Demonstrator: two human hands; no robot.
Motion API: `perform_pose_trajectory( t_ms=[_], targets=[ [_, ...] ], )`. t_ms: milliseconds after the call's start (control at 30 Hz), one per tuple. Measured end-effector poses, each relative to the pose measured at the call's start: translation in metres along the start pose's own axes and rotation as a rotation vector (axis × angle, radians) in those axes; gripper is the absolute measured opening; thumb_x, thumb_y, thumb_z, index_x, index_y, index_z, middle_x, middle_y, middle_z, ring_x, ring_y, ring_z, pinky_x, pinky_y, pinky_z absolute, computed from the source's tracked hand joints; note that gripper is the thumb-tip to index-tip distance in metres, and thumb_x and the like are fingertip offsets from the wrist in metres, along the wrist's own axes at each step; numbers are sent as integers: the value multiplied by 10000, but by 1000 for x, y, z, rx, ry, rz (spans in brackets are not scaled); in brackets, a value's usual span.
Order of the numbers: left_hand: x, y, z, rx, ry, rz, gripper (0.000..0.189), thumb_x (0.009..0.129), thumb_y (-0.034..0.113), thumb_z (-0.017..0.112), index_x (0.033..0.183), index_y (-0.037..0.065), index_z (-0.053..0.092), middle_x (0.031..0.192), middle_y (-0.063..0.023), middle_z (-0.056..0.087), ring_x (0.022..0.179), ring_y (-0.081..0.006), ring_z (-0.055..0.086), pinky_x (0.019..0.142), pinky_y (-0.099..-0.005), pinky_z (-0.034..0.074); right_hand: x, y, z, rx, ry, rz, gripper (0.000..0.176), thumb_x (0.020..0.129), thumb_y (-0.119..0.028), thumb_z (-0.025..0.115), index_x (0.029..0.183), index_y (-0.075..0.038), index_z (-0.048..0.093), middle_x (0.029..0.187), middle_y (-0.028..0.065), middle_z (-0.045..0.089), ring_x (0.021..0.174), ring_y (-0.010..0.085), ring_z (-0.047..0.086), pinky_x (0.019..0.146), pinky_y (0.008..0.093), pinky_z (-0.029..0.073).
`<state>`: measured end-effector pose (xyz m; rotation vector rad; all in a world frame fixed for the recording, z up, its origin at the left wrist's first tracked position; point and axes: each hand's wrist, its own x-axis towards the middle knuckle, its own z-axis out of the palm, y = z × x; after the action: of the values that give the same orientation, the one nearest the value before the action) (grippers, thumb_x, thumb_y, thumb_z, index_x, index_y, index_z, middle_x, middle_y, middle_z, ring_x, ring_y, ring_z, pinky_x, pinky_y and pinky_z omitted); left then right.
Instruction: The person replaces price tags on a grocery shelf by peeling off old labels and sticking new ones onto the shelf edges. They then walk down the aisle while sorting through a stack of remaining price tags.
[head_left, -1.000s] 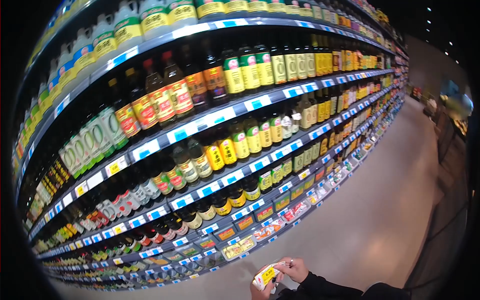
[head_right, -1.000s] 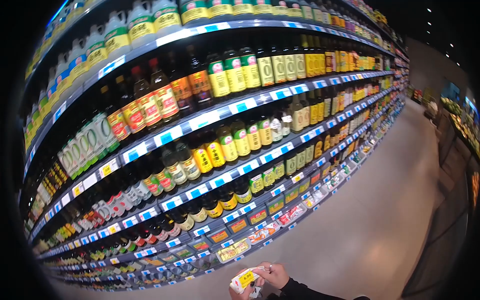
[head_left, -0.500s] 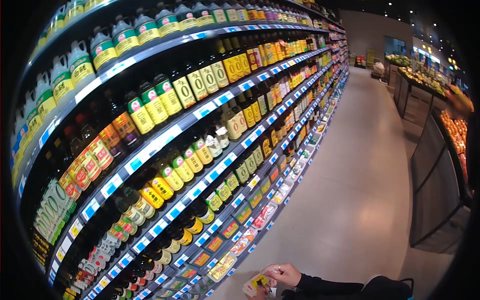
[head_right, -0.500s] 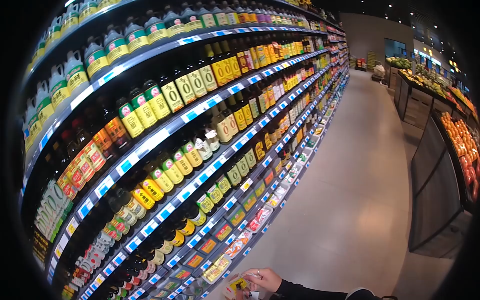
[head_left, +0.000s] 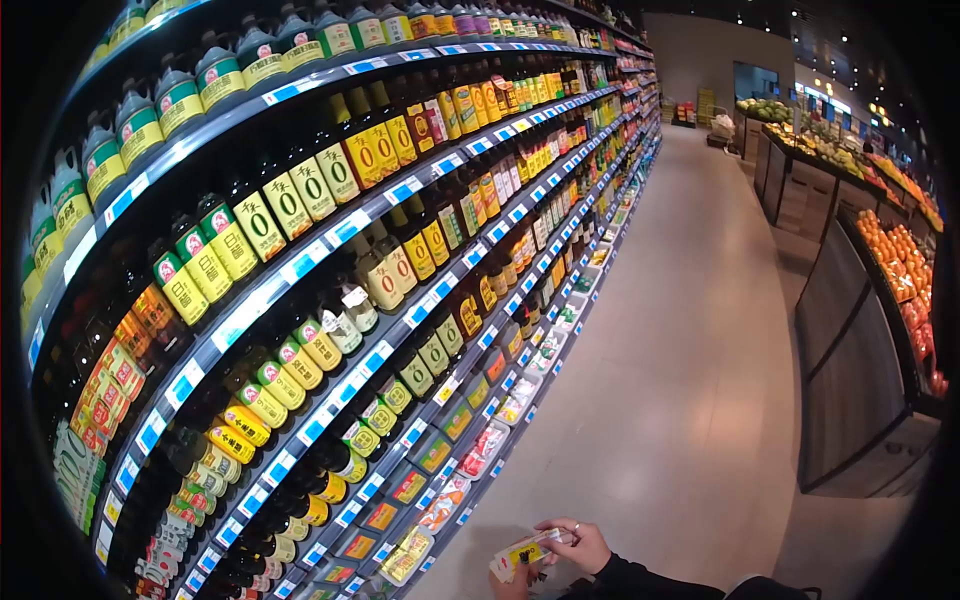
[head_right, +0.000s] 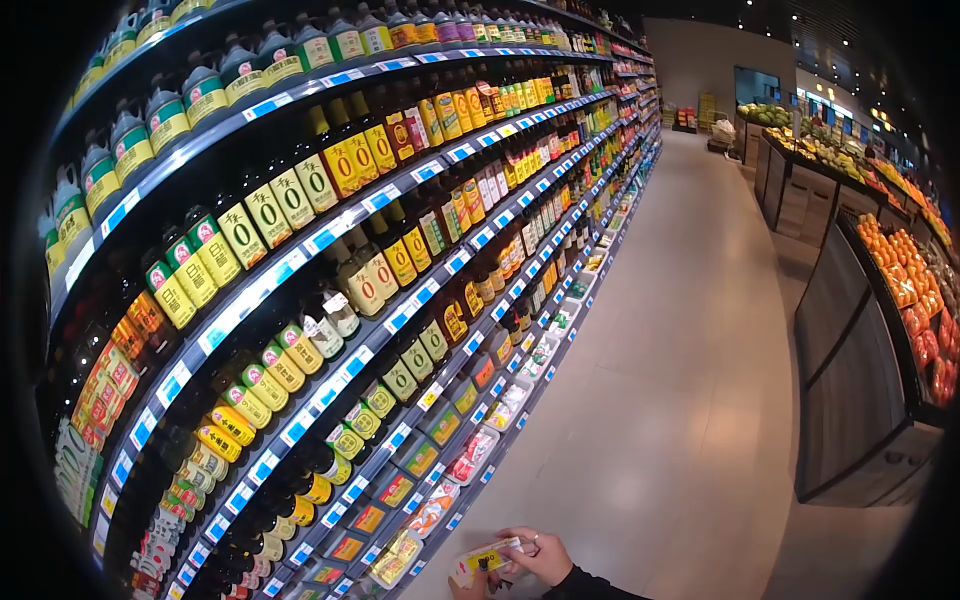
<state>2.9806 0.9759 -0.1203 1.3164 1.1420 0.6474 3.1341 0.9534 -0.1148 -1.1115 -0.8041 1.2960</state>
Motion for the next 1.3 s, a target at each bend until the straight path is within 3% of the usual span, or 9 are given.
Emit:
perform_pose_trajectory(
  t_ms=[133,233,333,533,600,800,1000,1067,1300],
  targets=[
    [70,4,33,79,-13,192,255,829,113,508,1064,16,520,703,-112,535,635,-242,534,589,-372,419,33,-18,-39,39,148,-69,225,838,-26,560,1047,48,526,795,75,628,638,113,614,577,203,496],
    [128,17,69,-365,-190,169,298,841,39,442,1120,-9,536,684,-13,545,537,-31,442,479,-164,355,57,-24,-77,55,277,-145,183,832,-18,566,1001,45,531,785,102,620,623,127,622,544,214,500],
    [173,37,101,-333,-380,86,287,841,44,452,1109,-6,542,660,9,528,544,-30,452,473,-179,358,83,-42,-124,35,327,-187,175,821,15,557,980,57,498,750,131,602,598,170,625,503,248,515],
    [245,20,167,-245,-332,210,238,847,116,476,1038,-4,551,629,-1,507,502,-60,429,462,-194,341,135,-71,-195,37,324,-166,182,827,-15,570,978,49,492,776,138,616,600,169,630,494,235,504],
    [247,54,179,-53,-231,309,224,839,110,518,1038,13,546,619,-69,538,506,-184,514,503,-315,411,151,-77,-215,43,306,-151,180,828,-21,575,979,42,498,774,123,621,600,156,628,489,223,496],
    [272,87,225,-390,-46,130,168,890,144,486,911,-1,571,624,-10,515,527,-95,487,455,-250,372,201,-92,-272,-49,90,-50,170,833,-48,580,943,47,491,813,137,621,617,153,628,541,221,508],
    [306,121,294,-496,81,144,154,894,147,477,869,10,544,682,-35,514,545,-88,460,474,-236,361,241,-141,-335,-10,-3,-57,203,830,-84,598,982,20,512,729,55,597,599,75,576,512,186,462],
    [320,121,314,-284,227,274,173,908,162,454,862,15,532,649,-18,478,542,-91,445,491,-234,356,254,-147,-355,38,-20,-16,200,828,-84,602,969,22,507,729,60,601,591,74,578,500,180,452],
    [345,120,356,-474,83,207,219,910,192,461,972,-10,522,643,-20,473,557,-95,437,526,-233,355,276,-147,-408,6,-75,-10,150,833,-65,589,920,22,504,749,76,613,593,87,593,498,187,446]
  ],
)
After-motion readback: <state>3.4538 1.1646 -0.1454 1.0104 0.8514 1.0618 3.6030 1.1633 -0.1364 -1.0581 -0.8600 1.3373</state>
